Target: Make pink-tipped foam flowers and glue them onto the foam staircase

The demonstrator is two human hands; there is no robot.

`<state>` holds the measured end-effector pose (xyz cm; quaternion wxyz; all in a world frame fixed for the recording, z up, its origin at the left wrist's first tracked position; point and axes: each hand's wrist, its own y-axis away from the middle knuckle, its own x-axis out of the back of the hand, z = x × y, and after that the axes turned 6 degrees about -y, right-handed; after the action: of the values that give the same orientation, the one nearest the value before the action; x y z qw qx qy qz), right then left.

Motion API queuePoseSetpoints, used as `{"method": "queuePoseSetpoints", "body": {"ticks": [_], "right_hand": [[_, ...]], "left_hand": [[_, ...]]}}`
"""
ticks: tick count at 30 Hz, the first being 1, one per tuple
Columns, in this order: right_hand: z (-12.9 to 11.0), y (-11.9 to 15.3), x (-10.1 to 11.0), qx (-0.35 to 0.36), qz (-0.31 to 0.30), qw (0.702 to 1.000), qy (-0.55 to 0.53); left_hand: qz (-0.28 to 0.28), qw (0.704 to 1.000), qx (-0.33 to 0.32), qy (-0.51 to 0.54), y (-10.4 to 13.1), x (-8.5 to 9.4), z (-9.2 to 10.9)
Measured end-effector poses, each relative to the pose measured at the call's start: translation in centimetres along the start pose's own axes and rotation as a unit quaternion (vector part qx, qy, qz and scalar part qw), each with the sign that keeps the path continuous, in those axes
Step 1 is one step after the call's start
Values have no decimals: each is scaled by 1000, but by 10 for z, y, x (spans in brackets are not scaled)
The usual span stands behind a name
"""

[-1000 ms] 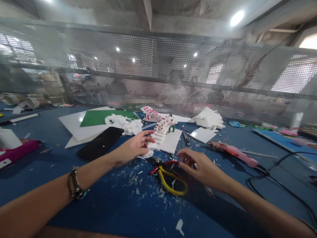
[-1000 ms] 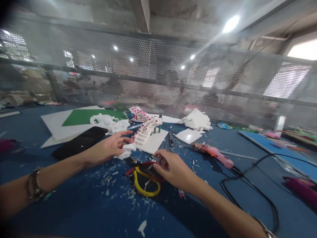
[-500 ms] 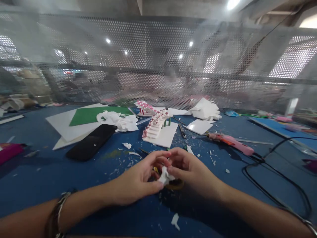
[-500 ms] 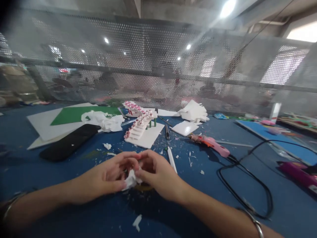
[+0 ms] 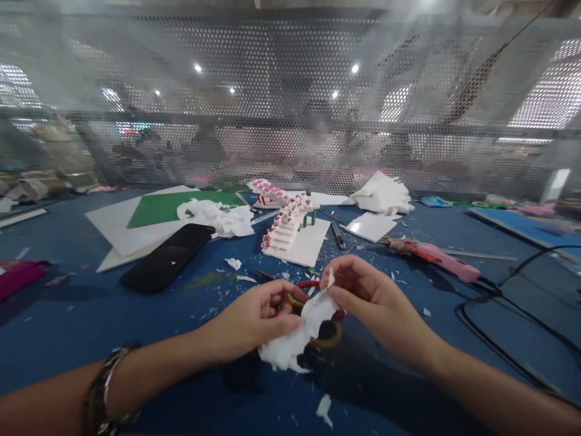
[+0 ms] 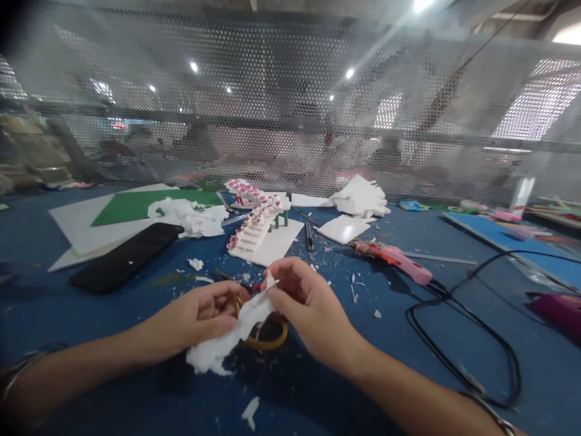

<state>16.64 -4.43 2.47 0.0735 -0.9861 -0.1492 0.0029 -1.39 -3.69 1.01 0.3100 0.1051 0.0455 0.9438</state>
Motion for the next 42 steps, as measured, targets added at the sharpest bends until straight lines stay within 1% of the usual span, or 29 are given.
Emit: {"method": "queuePoseSetpoints", "body": {"ticks": [3, 5, 8, 11, 13, 15, 17, 20, 22, 27, 30, 35, 39, 42], "right_hand": [[-1, -1, 2, 19, 21, 999, 26], [0, -2, 4, 33, 37, 997, 50], [-1, -6, 11, 57, 83, 991, 93], [-3, -11, 21, 81, 128, 980, 126], [-4, -14, 27, 95, 143, 976, 131], [-4, -15, 32, 103, 150, 975, 129], [-4, -16, 34, 104, 150, 974, 134], [-3, -16, 35, 101, 142, 974, 147], [-3, -17, 37, 97, 144, 974, 148], [-1, -20, 43, 79, 149, 975, 147], [-1, -21, 44, 57, 141, 980, 131], [0, -21, 42, -22, 88, 989, 115], [2, -20, 41, -17, 88, 992, 86], [1, -20, 41, 2, 97, 993, 68]], "left_hand": [[-47, 999, 27, 4, 3, 2, 3], [-48, 998, 15, -38, 5, 5, 4], [-7, 994, -14, -104, 4, 11, 5], [45, 989, -17, -141, 0, 18, 5], [81, 982, -16, -168, -3, 23, 5], [105, 978, -21, -179, -4, 26, 4], [128, 975, -39, -178, -5, 27, 4], [192, 964, -75, -170, -5, 28, 4], [217, 961, -83, -152, -4, 28, 5], [186, 975, -74, -95, -5, 30, 5], [185, 975, -85, -85, -5, 32, 4], [217, 966, -89, -110, -4, 33, 4], [229, 965, -79, -102, -4, 35, 4], [253, 958, -90, -102, -5, 37, 2]]}}
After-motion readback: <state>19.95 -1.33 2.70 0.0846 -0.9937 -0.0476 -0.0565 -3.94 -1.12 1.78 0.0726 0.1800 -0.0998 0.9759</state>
